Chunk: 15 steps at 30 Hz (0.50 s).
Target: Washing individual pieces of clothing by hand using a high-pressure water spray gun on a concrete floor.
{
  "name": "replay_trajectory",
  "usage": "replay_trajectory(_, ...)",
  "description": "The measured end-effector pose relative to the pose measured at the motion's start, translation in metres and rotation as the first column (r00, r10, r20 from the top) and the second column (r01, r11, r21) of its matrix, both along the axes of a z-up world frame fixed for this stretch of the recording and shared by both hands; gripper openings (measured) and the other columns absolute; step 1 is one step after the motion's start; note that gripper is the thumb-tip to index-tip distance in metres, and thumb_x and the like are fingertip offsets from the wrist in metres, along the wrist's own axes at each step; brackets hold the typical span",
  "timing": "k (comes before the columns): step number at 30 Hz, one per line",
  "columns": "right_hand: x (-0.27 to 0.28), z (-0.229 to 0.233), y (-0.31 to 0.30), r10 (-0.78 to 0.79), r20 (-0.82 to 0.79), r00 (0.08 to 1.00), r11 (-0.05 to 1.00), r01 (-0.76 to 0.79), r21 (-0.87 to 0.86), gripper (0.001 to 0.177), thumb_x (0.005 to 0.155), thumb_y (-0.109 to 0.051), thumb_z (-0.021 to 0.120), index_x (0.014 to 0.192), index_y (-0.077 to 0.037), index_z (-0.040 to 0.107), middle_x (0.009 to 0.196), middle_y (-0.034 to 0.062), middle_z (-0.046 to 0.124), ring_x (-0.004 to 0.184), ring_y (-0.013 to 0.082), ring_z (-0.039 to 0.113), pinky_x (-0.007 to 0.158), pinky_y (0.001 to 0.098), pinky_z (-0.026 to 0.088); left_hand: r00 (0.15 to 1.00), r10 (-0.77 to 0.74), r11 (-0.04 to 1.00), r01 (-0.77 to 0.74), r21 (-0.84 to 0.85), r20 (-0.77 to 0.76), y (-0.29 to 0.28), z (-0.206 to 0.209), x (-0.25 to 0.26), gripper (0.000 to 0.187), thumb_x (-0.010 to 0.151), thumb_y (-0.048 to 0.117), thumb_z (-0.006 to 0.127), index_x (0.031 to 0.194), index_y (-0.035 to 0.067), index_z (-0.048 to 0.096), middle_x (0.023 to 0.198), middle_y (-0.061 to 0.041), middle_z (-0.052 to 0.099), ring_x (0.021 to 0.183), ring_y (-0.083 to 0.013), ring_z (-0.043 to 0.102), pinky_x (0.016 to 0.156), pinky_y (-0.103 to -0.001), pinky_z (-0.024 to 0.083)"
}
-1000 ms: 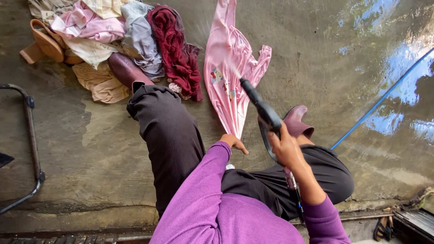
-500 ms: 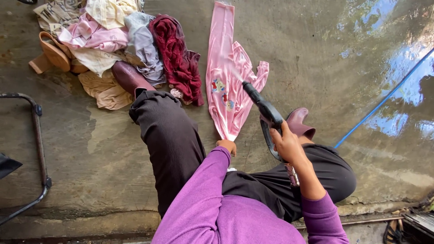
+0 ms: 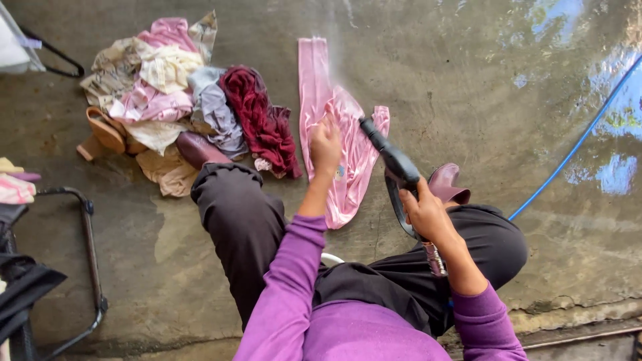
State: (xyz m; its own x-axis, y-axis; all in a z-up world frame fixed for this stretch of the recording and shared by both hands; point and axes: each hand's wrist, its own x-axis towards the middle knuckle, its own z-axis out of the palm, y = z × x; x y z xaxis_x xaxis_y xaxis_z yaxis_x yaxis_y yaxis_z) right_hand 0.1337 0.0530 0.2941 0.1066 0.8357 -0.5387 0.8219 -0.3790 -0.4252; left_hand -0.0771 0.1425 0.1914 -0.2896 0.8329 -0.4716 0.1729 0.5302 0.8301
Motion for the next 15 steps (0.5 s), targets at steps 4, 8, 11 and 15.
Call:
replay_trajectory(4, 0.002, 0.014, 0.000, 0.000, 0.024, 1.000, 0.995, 0.002, -0.103, 0.060, 0.098, -0.051, 0.046, 0.152, -0.027, 0.041, 0.062, 0.0123, 0.070, 0.078, 0.0396, 0.073, 0.086, 0.0499, 0.051, 0.975, 0.092, 0.764, -0.200, 0.613, 0.202, 0.035, 0.109, -0.058, 0.026, 0.108, 0.016, 0.051, 0.132, 0.008, 0.058, 0.122, -0.014, 0.065, 0.116, -0.0291, 0.068, 0.098, -0.037, 0.061)
replay_trajectory(8, 0.008, 0.017, -0.008, -0.051, 0.074, 0.996, 0.984, 0.063, -0.166, 0.058, 0.098, -0.042, 0.047, 0.152, -0.023, 0.039, 0.104, 0.0299, 0.072, 0.105, 0.0520, 0.065, 0.092, 0.0524, 0.044, 0.997, 0.028, 0.614, -0.069, 0.786, 0.066, 0.035, 0.166, -0.114, 0.023, 0.109, 0.017, 0.062, 0.131, 0.021, 0.065, 0.153, -0.003, 0.047, 0.126, -0.0189, 0.061, 0.098, -0.029, 0.063)
replay_trajectory(11, 0.023, -0.003, -0.017, 0.019, 0.093, 0.996, 0.958, 0.008, -0.288, 0.056, 0.098, -0.043, 0.050, 0.148, -0.018, 0.044, 0.121, 0.0280, 0.069, 0.114, 0.0455, 0.064, 0.096, 0.0469, 0.047, 0.918, 0.184, 0.712, -0.370, 0.596, 0.350, 0.035, 0.129, -0.130, 0.025, 0.101, 0.029, 0.068, 0.124, 0.020, 0.068, 0.144, -0.003, 0.058, 0.127, -0.0200, 0.064, 0.102, -0.036, 0.059)
replay_trajectory(15, 0.051, -0.013, -0.034, 0.079, 0.147, 0.986, 0.943, -0.026, -0.331, 0.058, 0.101, -0.053, 0.047, 0.154, -0.031, 0.040, 0.110, 0.0328, 0.074, 0.116, 0.0506, 0.066, 0.106, 0.0586, 0.048, 0.720, 0.239, 0.866, -0.461, 0.192, 0.652, 0.037, 0.102, -0.135, 0.025, 0.105, 0.029, 0.053, 0.128, 0.023, 0.061, 0.128, 0.008, 0.057, 0.101, -0.0085, 0.064, 0.081, -0.025, 0.050)
